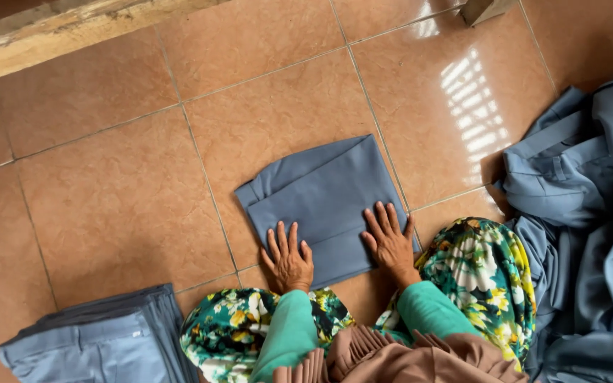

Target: The person sits on a tiled floor and folds multiple pairs of gray trousers by hand. Each pair is laid flat, legs aligned, then folded in half and again into a compact rectangle before being stacked to the left.

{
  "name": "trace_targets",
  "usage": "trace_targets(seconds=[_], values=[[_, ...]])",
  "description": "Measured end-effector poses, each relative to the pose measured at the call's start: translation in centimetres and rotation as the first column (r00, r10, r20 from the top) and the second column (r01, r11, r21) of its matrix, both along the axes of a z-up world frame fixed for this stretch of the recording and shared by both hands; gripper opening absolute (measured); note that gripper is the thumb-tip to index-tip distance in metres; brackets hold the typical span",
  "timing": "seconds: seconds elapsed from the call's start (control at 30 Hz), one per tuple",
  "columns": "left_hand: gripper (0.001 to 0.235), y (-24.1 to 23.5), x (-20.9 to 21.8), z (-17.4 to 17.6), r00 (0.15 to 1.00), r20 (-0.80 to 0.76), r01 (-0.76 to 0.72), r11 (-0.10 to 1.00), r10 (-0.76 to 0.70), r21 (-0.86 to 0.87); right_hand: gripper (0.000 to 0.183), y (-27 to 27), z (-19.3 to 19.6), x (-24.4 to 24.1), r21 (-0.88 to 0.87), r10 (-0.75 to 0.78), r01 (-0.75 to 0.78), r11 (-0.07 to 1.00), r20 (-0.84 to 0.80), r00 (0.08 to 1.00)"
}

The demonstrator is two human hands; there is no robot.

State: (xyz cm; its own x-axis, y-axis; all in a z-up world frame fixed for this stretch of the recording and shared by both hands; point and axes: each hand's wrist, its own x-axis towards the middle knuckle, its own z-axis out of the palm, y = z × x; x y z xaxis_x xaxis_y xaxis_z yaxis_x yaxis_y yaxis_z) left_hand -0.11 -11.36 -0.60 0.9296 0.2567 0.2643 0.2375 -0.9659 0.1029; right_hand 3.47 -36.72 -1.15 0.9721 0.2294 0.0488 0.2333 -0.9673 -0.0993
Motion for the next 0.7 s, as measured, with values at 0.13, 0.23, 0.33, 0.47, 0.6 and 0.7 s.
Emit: trace_targets(seconds=[0.13,0.23,0.33,0.47,0.6,0.7], values=[[0.053,0.1,0.0,-0.5,1.0,-0.014,-0.012,1.0,0.012,0.017,0.061,0.1,0.9,0.1,-0.01,-0.015,0.014,1.0,-0.089,0.996],[0.052,0.6,0.3,-1.1,1.0,-0.013,0.012,1.0,-0.012,0.001,0.062,0.1,1.6,0.9,0.009,-0.008,0.009,1.0,-0.111,0.994],[0.073,1.6,-0.4,-0.7,0.977,-0.027,-0.209,0.926,0.212,-0.314,0.06,0.0,2.4,1.4,-0.024,-0.022,0.018,1.0,-0.157,0.987],[0.094,2.6,-1.4,-0.6,0.944,-0.193,-0.331,0.736,0.269,-0.59,0.062,-0.7,2.2,2.6,-0.039,0.008,-0.017,0.999,-0.22,0.976],[0.116,5.2,-1.5,-8.9,0.872,-0.403,-0.489,0.554,0.279,-0.674,0.068,-1.1,3.2,3.8,-0.063,0.065,-0.084,0.994,-0.267,0.962],[0.104,5.6,-0.9,-9.7,0.764,-0.624,-0.642,0.298,0.164,-0.707,0.097,-0.5,6.5,1.7,0.003,0.104,-0.109,0.994,-0.324,0.94]])
